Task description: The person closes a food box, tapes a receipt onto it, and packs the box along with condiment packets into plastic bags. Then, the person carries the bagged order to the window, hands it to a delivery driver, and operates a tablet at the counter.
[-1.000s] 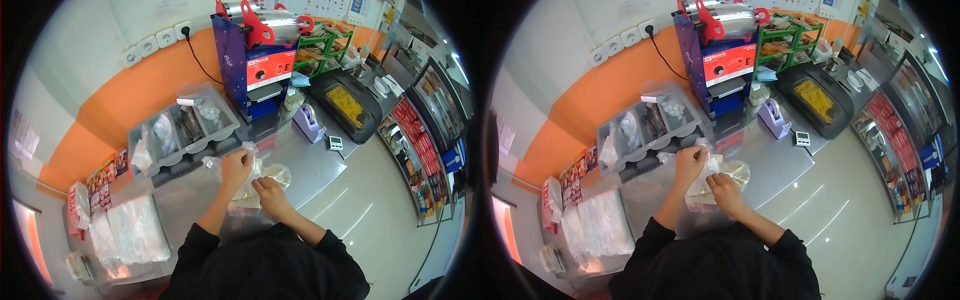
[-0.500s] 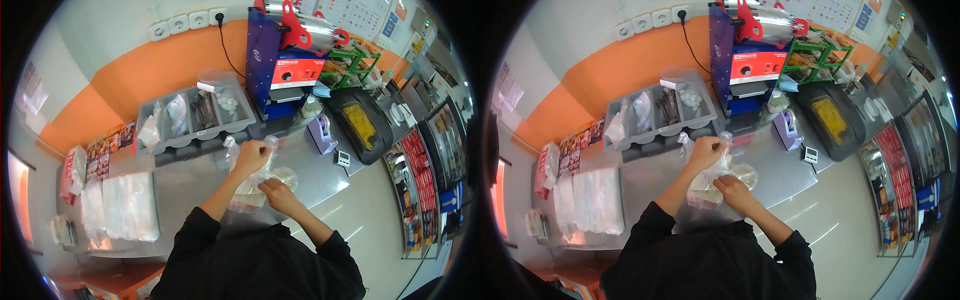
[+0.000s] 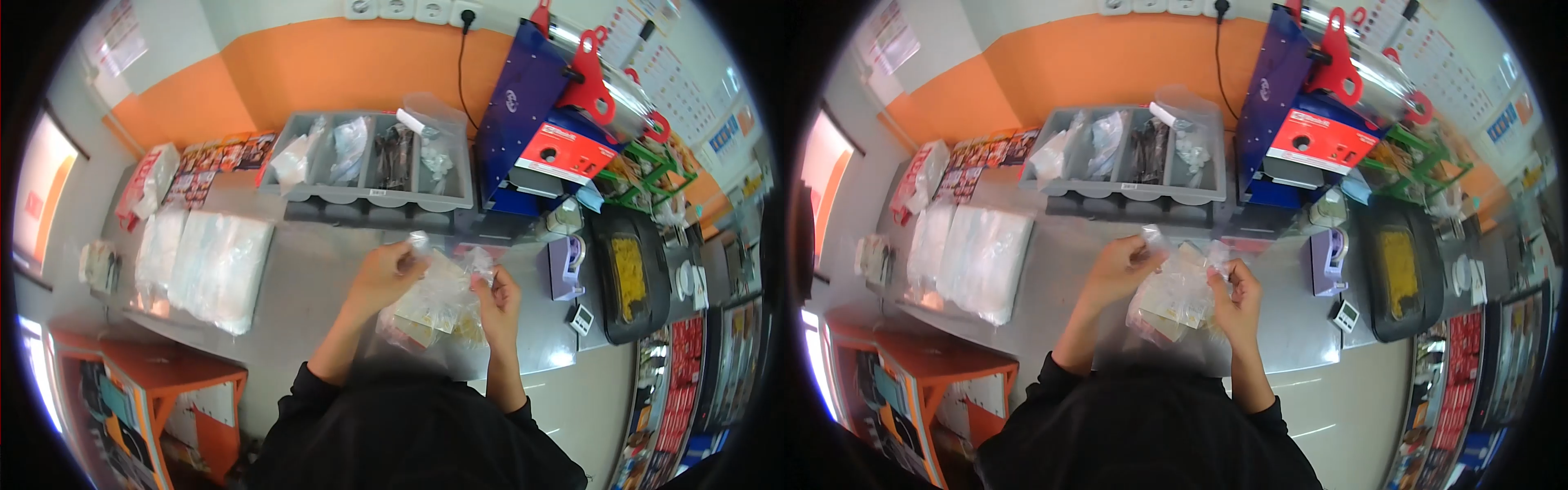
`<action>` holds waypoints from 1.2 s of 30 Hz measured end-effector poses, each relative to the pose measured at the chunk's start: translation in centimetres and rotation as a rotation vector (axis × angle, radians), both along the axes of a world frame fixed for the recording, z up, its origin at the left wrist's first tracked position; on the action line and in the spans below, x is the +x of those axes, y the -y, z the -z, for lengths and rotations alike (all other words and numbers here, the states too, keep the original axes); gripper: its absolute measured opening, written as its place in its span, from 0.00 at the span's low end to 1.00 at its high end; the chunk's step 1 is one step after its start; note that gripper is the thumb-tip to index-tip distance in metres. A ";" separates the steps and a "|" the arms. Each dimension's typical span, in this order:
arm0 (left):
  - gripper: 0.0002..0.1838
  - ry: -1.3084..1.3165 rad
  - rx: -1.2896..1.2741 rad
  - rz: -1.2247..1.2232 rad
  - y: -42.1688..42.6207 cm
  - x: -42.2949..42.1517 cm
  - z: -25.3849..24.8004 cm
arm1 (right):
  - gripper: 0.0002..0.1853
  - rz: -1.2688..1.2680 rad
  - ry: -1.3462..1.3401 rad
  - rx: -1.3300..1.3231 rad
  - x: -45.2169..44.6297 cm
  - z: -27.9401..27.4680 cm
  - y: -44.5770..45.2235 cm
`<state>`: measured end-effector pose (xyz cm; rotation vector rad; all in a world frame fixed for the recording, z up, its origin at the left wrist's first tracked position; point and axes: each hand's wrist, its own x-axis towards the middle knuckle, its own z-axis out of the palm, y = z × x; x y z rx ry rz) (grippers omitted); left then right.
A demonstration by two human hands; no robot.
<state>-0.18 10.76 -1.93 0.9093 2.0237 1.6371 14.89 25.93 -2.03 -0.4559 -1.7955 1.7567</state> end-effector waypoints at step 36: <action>0.47 0.297 -0.129 -0.407 45.5 16.7 -4.0 | 0.17 -0.707 -0.524 0.330 3.2 -12.4 34.0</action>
